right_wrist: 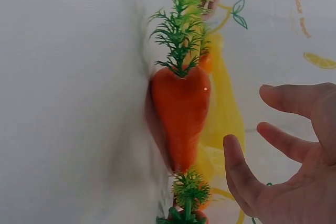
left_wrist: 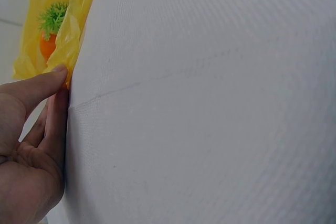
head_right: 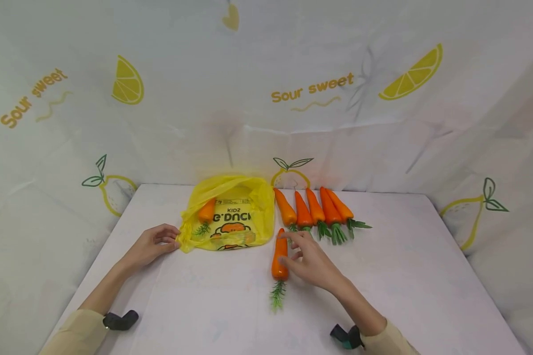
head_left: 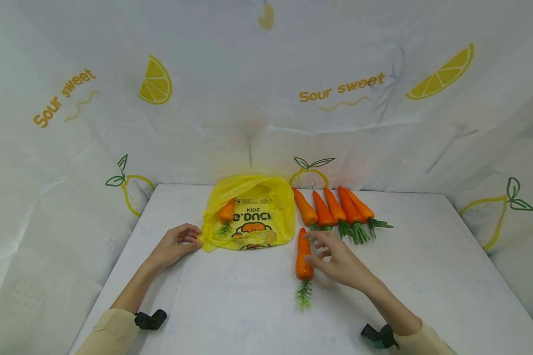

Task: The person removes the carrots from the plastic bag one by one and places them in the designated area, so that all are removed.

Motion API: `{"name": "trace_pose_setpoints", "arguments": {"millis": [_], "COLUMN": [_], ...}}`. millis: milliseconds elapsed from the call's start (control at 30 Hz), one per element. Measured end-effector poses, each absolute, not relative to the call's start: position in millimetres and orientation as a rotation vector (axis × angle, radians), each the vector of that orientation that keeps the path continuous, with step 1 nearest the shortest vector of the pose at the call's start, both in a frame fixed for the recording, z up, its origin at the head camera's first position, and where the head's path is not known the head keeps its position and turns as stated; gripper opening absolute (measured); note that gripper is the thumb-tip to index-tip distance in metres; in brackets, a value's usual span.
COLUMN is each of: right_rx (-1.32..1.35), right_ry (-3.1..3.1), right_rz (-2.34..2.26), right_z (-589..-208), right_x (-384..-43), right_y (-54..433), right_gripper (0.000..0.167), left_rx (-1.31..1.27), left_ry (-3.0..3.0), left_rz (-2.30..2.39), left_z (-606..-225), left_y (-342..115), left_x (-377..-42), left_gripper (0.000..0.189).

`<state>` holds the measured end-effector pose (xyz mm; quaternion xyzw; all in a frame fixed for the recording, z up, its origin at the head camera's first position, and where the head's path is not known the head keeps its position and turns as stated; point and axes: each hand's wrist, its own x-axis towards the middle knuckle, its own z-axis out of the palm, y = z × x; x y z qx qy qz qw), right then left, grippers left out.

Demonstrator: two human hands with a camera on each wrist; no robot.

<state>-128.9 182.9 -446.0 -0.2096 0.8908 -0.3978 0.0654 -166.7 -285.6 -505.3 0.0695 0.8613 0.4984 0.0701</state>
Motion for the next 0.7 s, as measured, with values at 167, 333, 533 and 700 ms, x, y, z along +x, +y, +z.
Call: {"name": "trace_pose_setpoints", "arguments": {"millis": [167,333,533,700], "right_rx": [-0.666,-0.68,-0.722,-0.812], "right_ry": [2.726,2.746,2.754,2.725], "right_rz": [-1.21,-1.221,-1.209,-1.238], "right_z": [-437,-427,-418,-412], "right_x": [-136,-140,-147,-155], "right_y": [174,163,151,137], "right_gripper": [0.051,0.052,0.05,0.048], "left_rx": [0.206,0.201,0.206,0.201], "left_ry": [2.593,2.595,2.595,2.595], "left_rz": [1.494,1.485,1.489,1.488], "left_z": [-506,-506,-507,-507], "left_y": [-286,-286,-286,-286], "left_x": [-168,-168,-169,-168], "left_gripper": [0.035,0.036,0.036,0.035]}}
